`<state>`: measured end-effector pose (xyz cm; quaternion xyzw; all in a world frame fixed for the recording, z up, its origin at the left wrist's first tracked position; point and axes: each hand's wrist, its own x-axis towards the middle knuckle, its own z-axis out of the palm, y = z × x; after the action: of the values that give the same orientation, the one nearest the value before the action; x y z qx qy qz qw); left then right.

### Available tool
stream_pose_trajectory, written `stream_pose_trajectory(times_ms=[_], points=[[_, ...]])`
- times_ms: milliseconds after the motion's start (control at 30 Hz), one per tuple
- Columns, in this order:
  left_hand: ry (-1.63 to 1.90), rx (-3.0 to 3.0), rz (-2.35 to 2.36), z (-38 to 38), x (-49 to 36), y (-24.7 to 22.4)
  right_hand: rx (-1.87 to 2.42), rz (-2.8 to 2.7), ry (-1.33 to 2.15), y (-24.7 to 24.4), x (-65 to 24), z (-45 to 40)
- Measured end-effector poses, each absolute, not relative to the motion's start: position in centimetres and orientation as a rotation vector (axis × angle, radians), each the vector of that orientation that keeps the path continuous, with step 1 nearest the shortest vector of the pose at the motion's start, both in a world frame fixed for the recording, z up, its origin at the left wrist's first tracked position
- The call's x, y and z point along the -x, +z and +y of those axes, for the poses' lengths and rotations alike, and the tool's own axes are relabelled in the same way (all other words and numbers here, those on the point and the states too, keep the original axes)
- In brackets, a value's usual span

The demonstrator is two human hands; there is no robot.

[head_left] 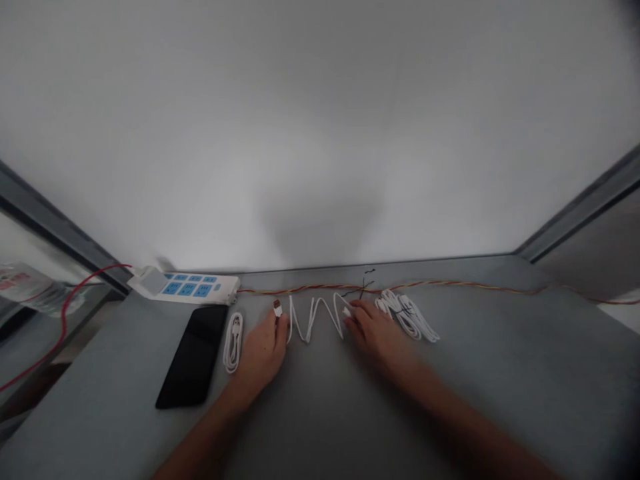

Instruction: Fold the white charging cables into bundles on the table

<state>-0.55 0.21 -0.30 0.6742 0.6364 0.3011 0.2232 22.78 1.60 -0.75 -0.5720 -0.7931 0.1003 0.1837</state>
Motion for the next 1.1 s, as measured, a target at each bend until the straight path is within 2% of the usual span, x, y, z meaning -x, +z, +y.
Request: stream_pose_trajectory(times_ms=[333, 567, 867, 1100], points=[[0.638, -1.822, 1.783, -1.0, -1.0, -0.6, 1.783, -2.265, 0.358, -0.7, -21.8, 0.2], [0.527, -1.972, 1.862, -1.6, -2.0, 0.1, 1.787, -2.228, 0.66, 0.1, -21.8, -0.1], [0.839, -1.528, 1.605, -1.0, -1.4, -0.3, 1.716, -2.131, 0.661, -0.5, -22.2, 0.1], [0.943, -1.239, 1.489, -0.5, -1.8, -0.5, 1.67, -2.03, 0.747, -0.3, -21.8, 0.5]])
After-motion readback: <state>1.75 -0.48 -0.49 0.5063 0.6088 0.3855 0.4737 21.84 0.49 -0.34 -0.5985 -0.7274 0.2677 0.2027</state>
